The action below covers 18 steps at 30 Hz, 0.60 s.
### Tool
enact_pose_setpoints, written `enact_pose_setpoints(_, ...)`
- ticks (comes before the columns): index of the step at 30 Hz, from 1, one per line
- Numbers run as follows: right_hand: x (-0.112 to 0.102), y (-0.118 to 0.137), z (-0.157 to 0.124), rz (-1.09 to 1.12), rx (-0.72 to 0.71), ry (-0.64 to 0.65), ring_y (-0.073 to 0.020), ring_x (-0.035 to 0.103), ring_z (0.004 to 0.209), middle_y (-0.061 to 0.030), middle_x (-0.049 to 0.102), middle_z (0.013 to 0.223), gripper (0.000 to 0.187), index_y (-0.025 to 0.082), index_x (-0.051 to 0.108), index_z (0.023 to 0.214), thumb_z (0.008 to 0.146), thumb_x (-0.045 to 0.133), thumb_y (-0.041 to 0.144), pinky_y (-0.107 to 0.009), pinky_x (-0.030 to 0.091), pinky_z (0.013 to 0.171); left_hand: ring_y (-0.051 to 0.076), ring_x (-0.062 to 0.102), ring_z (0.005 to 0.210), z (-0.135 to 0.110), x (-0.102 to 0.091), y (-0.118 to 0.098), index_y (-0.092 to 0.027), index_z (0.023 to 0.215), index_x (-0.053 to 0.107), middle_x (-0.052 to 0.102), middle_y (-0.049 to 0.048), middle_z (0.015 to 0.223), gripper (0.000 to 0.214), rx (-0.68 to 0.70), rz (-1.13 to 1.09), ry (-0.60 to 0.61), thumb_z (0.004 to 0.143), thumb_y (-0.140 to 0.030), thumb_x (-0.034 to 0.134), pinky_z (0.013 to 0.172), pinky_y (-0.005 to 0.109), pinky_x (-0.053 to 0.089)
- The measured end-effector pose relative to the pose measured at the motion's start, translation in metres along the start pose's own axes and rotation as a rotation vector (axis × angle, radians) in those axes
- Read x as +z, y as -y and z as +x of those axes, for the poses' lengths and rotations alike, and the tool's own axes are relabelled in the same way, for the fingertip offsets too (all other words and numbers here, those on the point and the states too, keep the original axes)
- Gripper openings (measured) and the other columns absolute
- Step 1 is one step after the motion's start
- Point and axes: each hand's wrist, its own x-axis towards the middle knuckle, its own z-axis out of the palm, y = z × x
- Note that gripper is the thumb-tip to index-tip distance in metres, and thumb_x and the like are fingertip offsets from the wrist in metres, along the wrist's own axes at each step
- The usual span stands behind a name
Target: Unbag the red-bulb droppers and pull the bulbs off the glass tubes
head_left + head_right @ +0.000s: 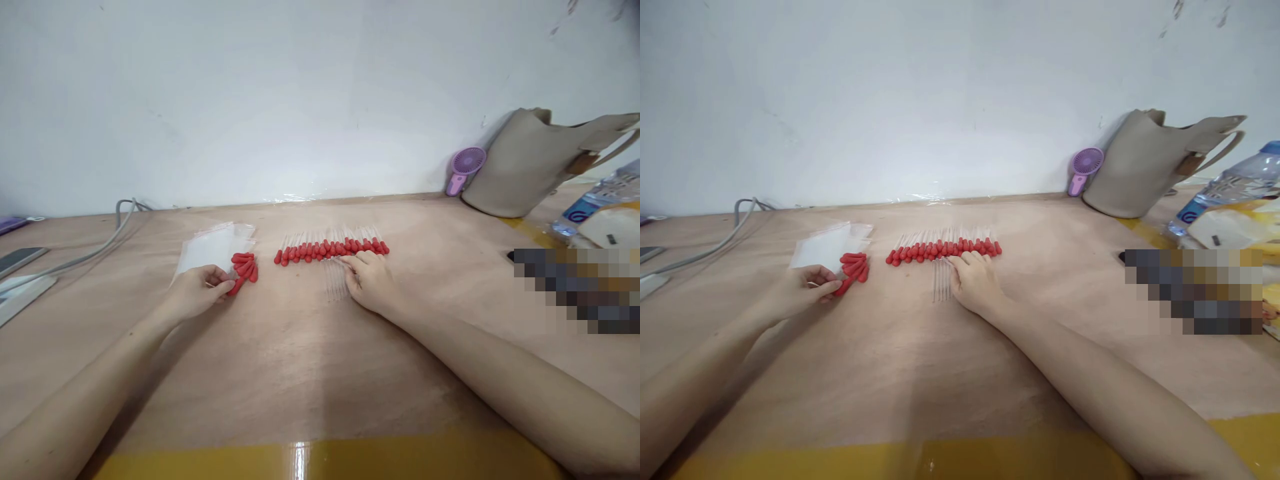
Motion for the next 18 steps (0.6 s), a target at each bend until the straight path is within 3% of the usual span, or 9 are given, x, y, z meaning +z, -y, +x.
enact_pose_setpoints(3, 0.0, 0.001, 0.001, -0.04, -0.012, 0.022, -0.0191, 0.048, 0.075, -0.0066, 0.058, 0.072, 0.025, 0.014, 0.064, 0.094, 0.079, 0.044, 0.013, -0.031, 0.03, 0.066, 0.017, 0.065, 0.068, -0.001, -0.001, -0.002, -0.018, 0.081, 0.059, 0.067, 0.0007, 0.072, 0.036, -0.059, -0.085, 0.123, 0.063, -0.049, 0.064, 0.065, 0.026, 0.049)
enact_pose_setpoints(8, -0.003, 0.005, 0.002, -0.075, -0.065, 0.038, -0.0187, 0.047, 0.073, -0.0066, 0.058, 0.07, 0.02, 0.014, 0.065, 0.083, 0.078, 0.045, 0.014, -0.032, 0.029, 0.066, 0.02, 0.067, 0.07, -0.002, -0.002, 0.0, -0.021, 0.089, 0.063, 0.069, 0.0011, 0.07, 0.044, -0.106, -0.087, 0.107, 0.06, -0.054, 0.065, 0.066, 0.027, 0.05)
enact_pose_setpoints(13, -0.006, 0.008, 0.002, -0.044, -0.077, 0.056, -0.0181, 0.047, 0.074, -0.0055, 0.06, 0.074, 0.018, 0.016, 0.065, 0.085, 0.08, 0.049, 0.024, -0.033, 0.028, 0.07, 0.022, 0.067, 0.072, -0.003, -0.005, 0.001, -0.02, 0.094, 0.061, 0.069, 0.0037, 0.08, 0.048, -0.106, -0.131, 0.11, 0.062, -0.055, 0.062, 0.068, 0.028, 0.05)
enact_pose_setpoints(18, -0.011, 0.01, 0.001, -0.013, -0.092, 0.131, -0.0194, 0.048, 0.078, -0.0071, 0.06, 0.079, 0.03, 0.016, 0.065, 0.087, 0.08, 0.052, 0.042, -0.035, 0.028, 0.074, 0.018, 0.066, 0.067, -0.007, -0.008, -0.005, -0.018, 0.094, 0.058, 0.067, -0.0004, 0.076, 0.04, -0.064, -0.062, 0.077, 0.071, -0.051, 0.056, 0.069, 0.027, 0.048)
